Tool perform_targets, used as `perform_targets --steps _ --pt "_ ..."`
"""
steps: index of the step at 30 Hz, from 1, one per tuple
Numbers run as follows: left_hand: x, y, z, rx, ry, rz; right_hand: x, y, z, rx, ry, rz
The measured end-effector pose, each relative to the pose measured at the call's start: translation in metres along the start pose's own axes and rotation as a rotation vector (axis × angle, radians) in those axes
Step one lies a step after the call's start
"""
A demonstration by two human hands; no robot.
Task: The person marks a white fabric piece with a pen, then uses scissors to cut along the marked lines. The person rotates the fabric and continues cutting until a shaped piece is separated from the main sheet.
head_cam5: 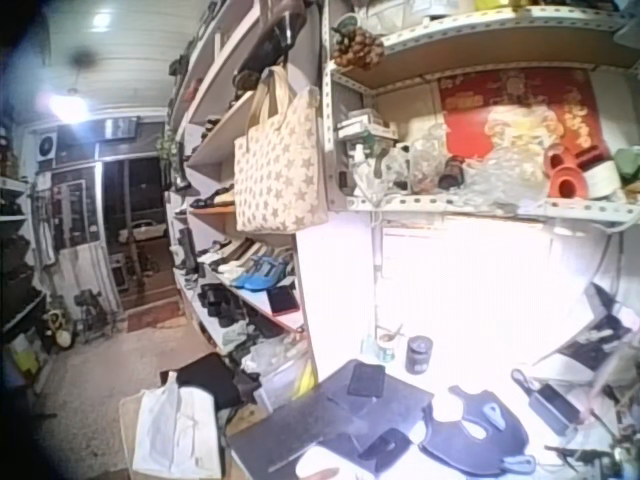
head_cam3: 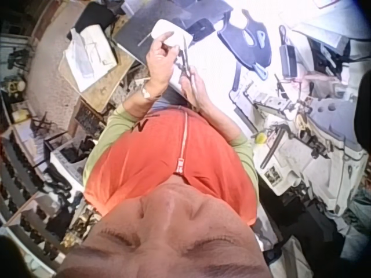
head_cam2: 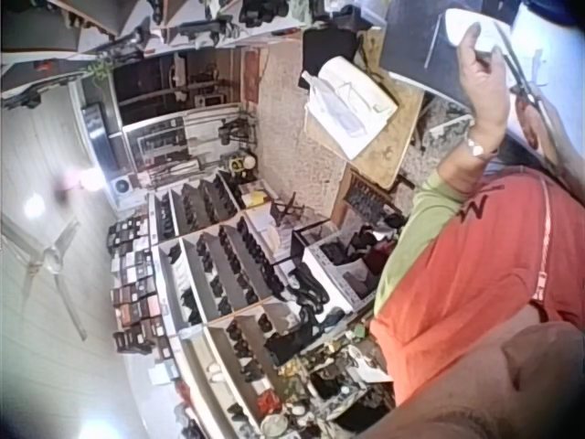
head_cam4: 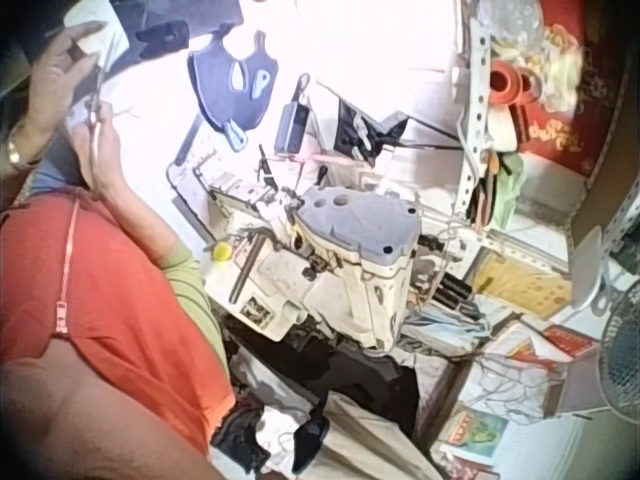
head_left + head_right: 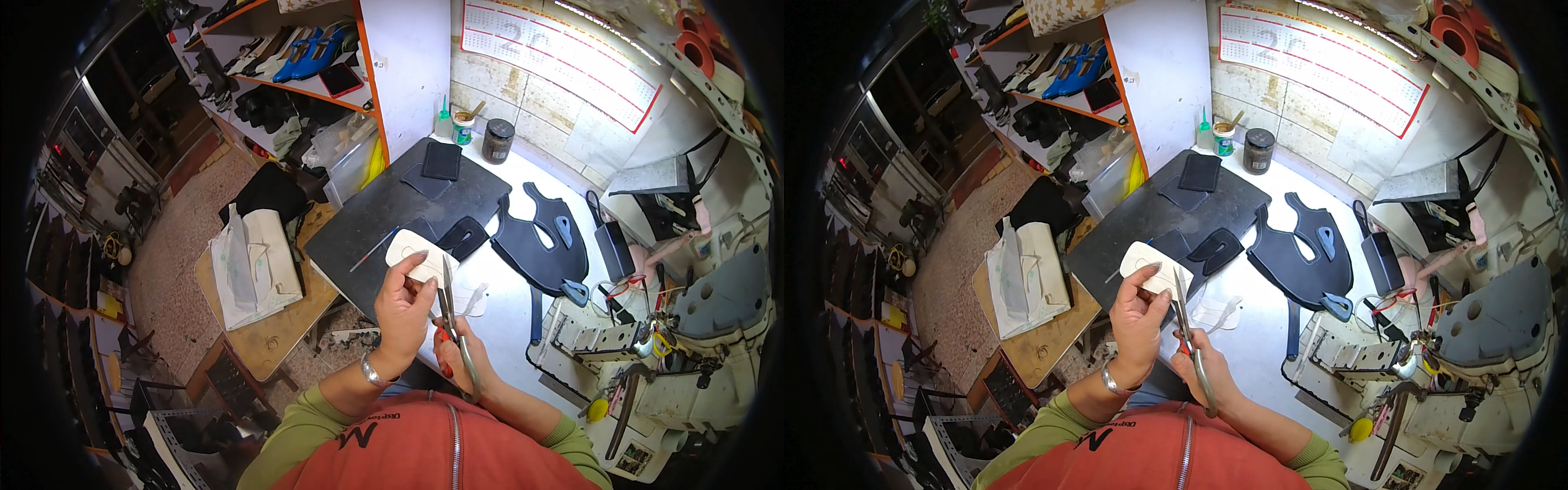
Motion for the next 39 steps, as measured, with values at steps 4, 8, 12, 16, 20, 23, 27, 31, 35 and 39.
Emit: perform_targets --steps 4,8,12,16,20,23,27,31,35,39 --pt "0.000 -0.001 0.000 0.007 -0.002 -0.013 -0.003 0.002 0.000 0.002 0.020 0.036" --pt "0.002 -0.004 0.002 -0.009 -0.016 0.007 -0.004 0.000 -0.002 0.034 0.055 -0.039" --pt "0.004 -0.003 0.005 -0.006 -0.041 0.007 -0.002 0.004 -0.001 0.079 0.068 -0.080" --pt "0.004 0.002 0.006 -0.006 -0.061 -0.031 -0.003 0.007 0.000 0.107 0.060 -0.051" --pt "0.008 0.003 0.010 0.006 -0.111 -0.027 -0.001 -0.004 -0.005 0.055 0.073 -0.155" --pt "0.011 0.004 0.013 0.008 -0.153 0.039 0.002 -0.002 -0.005 0.076 0.047 -0.086" --pt "0.011 0.012 0.016 0.022 -0.191 0.037 0.005 -0.008 -0.010 -0.001 0.054 -0.195" --pt "0.011 0.016 0.017 0.023 -0.218 0.037 0.008 -0.009 -0.012 0.000 0.061 -0.265" --pt "0.011 0.020 0.018 0.051 -0.241 0.019 0.007 -0.014 -0.014 0.025 0.056 -0.267" --pt "0.011 0.022 0.020 0.067 -0.269 -0.010 0.010 -0.012 -0.015 0.002 0.041 -0.272"
Point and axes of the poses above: each hand's wrist, its own z-axis towards the middle knuckle, its own x-axis out of the back of the hand, y = z × x, the point moved 2 cm from there along z, towards the middle knuckle, and after that the axes turned 7 degrees about y, right-handed, at the moved point
